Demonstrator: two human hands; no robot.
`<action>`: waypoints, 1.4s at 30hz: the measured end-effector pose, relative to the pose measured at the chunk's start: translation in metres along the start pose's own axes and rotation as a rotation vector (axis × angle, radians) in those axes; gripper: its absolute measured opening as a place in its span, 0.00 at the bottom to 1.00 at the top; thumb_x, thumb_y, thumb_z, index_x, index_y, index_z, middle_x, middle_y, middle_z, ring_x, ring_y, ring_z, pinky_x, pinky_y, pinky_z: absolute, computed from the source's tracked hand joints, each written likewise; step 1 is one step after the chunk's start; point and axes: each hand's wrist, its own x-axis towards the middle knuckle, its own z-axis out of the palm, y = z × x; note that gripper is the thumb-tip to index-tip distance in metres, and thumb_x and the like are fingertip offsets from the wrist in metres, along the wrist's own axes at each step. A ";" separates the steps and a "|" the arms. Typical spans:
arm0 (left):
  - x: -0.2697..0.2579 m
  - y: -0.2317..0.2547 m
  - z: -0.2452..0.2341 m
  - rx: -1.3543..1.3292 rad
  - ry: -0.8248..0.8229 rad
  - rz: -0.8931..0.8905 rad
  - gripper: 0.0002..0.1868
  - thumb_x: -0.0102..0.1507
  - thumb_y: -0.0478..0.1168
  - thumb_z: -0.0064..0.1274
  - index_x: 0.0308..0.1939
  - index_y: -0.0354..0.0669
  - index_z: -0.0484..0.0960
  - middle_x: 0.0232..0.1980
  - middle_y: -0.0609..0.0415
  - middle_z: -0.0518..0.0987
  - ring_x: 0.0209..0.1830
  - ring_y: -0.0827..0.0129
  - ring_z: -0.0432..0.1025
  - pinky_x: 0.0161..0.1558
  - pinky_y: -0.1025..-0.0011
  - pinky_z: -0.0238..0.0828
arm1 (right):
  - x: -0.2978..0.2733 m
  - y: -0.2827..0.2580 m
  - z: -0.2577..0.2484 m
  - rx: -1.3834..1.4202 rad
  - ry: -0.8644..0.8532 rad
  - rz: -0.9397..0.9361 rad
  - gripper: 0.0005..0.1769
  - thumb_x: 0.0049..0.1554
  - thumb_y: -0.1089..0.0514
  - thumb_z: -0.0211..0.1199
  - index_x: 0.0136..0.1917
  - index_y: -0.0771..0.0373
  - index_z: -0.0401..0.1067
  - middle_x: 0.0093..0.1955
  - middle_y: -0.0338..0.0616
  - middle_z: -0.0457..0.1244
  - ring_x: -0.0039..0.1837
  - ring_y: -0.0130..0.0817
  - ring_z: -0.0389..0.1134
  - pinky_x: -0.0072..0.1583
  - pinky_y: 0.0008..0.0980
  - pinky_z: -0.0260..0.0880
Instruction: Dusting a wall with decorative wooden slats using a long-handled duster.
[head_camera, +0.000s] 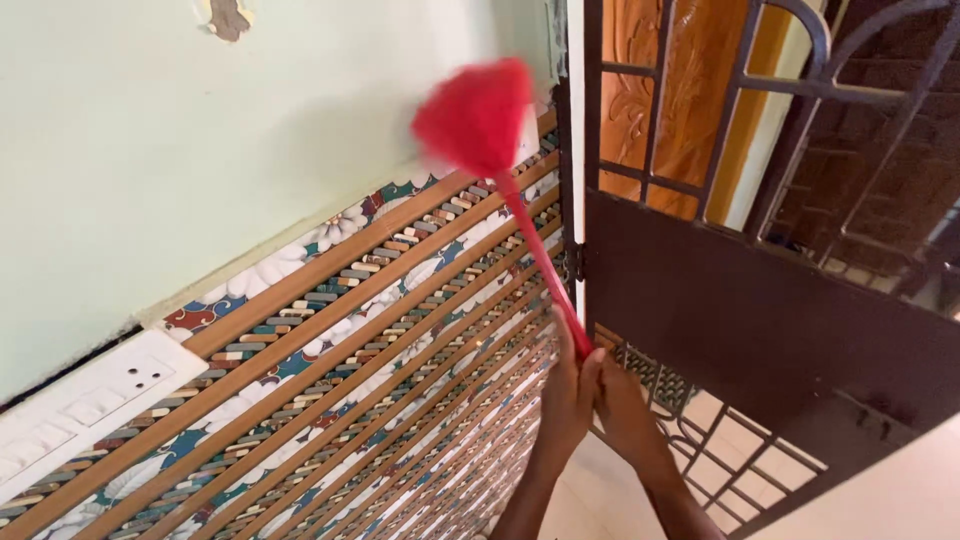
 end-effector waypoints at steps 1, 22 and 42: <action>0.005 -0.008 0.007 0.016 0.054 0.191 0.41 0.79 0.50 0.37 0.84 0.37 0.31 0.44 0.44 0.77 0.36 0.64 0.73 0.34 0.68 0.71 | 0.004 -0.005 -0.005 -0.025 0.061 -0.058 0.15 0.66 0.54 0.48 0.51 0.68 0.69 0.32 0.47 0.62 0.33 0.32 0.62 0.37 0.36 0.63; 0.064 0.029 0.058 0.137 -0.071 0.009 0.45 0.76 0.53 0.40 0.85 0.44 0.29 0.42 0.34 0.79 0.37 0.44 0.78 0.35 0.56 0.75 | 0.057 0.079 -0.057 -0.076 0.182 0.055 0.14 0.68 0.55 0.49 0.52 0.68 0.69 0.30 0.53 0.64 0.32 0.34 0.67 0.35 0.39 0.64; -0.047 0.030 -0.057 -0.111 0.181 -0.221 0.53 0.71 0.52 0.44 0.79 0.39 0.17 0.27 0.55 0.76 0.21 0.72 0.66 0.23 0.73 0.62 | -0.017 -0.032 0.047 -0.118 -0.065 -0.063 0.13 0.60 0.60 0.54 0.58 0.65 0.66 0.32 0.53 0.66 0.34 0.45 0.71 0.37 0.42 0.69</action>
